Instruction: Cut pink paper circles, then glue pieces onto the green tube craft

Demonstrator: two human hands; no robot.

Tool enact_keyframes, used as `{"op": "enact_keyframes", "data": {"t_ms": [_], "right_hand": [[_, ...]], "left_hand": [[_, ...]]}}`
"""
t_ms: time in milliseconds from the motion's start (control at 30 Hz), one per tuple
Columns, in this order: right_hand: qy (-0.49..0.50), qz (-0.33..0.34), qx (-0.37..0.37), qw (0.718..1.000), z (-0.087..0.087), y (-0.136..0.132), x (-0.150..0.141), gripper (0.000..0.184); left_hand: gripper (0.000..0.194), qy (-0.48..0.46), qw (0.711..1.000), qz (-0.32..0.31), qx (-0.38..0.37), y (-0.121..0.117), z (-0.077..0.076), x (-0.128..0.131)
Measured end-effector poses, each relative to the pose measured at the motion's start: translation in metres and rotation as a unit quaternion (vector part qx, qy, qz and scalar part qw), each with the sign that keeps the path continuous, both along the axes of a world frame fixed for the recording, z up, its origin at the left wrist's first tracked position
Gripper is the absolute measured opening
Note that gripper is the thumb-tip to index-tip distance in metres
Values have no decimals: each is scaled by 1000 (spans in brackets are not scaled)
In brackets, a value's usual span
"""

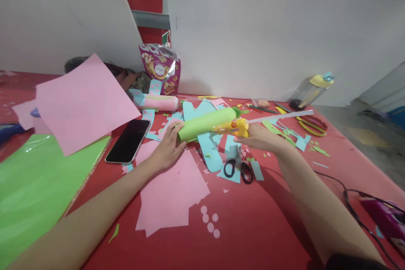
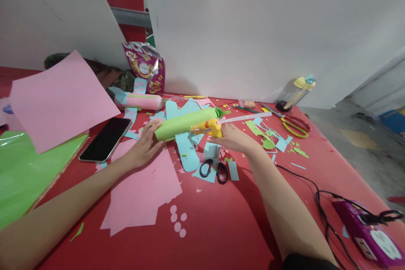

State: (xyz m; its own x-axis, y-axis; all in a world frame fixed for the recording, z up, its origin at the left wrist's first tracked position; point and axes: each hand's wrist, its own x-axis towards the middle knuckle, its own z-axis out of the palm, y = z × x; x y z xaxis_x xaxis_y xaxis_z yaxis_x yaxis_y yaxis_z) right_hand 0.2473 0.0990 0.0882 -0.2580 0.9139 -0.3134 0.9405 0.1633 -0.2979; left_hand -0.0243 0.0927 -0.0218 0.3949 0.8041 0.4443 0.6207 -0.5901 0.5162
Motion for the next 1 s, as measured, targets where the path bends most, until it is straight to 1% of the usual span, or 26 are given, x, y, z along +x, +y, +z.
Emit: {"op": "enact_keyframes", "data": {"t_ms": [233,400,467,533,600,633,667,733,800,867,933,1000], "right_hand": [[-13,5,31,999,0,-3,-3,27],[-64,10,8,998,12,-12,-5,27],[-105,23,36,994,16,-16,-3,24],[-135,37,70,988,17,-19,1,26],[-156,31,87,983,14,-23,7,29],[-171,20,94,981,10,-25,9,27],[-208,-7,107,972,5,-27,12,25],[-247,-18,96,964,-6,-31,17,26],[-254,-22,84,963,-17,-35,21,31],[-254,-23,69,965,-26,-38,25,31],[-248,-19,58,967,-32,-40,27,32],[-245,-17,53,968,-33,-41,28,32]], "left_hand": [[48,0,1000,4,-17,-1,2,1],[47,0,1000,-2,-13,-1,3,0],[47,2,1000,-1,-13,-1,3,0],[47,1,1000,0,-11,0,2,1],[47,-1,1000,2,-7,0,2,1],[47,-2,1000,3,-4,1,1,1],[47,-2,1000,4,-2,1,0,1],[47,-3,1000,8,2,1,-1,1],[47,-2,1000,12,6,1,-2,1],[47,0,1000,15,8,1,-3,0],[48,3,1000,12,8,1,-3,0],[49,6,1000,8,7,1,-3,-1]]}}
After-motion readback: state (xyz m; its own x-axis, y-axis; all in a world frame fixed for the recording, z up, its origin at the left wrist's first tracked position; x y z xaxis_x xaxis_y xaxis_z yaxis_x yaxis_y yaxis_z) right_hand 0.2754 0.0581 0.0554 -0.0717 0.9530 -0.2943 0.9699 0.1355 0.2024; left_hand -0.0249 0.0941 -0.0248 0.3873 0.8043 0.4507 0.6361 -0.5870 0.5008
